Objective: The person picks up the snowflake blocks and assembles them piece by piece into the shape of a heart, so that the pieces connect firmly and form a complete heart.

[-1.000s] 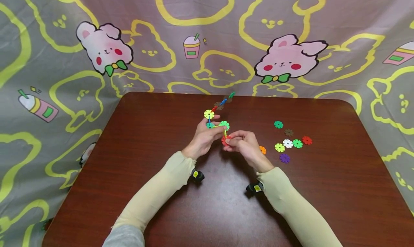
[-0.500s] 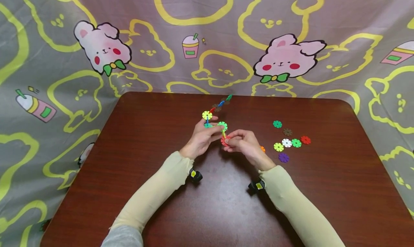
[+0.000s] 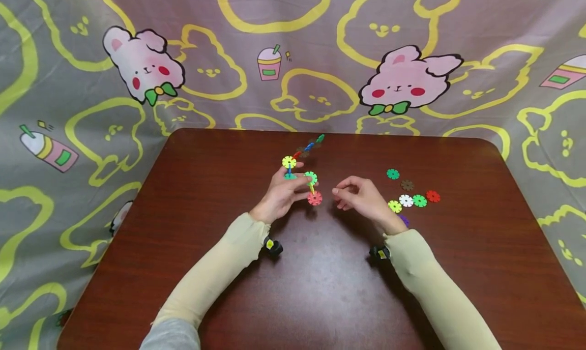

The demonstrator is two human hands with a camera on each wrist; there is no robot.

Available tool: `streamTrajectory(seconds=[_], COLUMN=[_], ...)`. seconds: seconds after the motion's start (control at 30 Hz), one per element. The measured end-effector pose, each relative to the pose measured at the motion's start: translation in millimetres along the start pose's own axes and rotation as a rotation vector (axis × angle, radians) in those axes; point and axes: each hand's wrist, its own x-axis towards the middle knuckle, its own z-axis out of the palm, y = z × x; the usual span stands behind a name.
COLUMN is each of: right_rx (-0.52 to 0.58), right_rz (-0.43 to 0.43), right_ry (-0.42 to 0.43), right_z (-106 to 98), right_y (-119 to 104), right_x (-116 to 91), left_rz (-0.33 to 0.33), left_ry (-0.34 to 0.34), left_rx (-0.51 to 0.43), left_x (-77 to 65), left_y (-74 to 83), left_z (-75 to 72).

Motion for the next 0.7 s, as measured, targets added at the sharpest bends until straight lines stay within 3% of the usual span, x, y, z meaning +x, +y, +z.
streamTrajectory(seconds=[0.13, 0.23, 0.43, 0.7], right_rx=[-0.384, -0.544, -0.669, -0.761], right_rz=[-0.077, -0.133, -0.126, -0.1], right_ry=[-0.018, -0.076, -0.169, -0.194], right_z=[-24.6, -39.9, -54.4, -52.5], right_y=[9.5, 15.7, 20.8, 26.1], right_x=[-3.3, -6.4, -11.0, -9.9], left_rz=[-0.013, -0.029, -0.049, -0.098], left_ry=[-0.001, -0.003, 0.003, -0.011], left_rx=[0.007, 0.012, 0.0, 0.047], left_x=[-1.0, -2.4, -4.1, -0.8], left_y=[1.4, 2.3, 1.3, -11.5], left_z=[-4.7, -7.3, -11.3, -13.2])
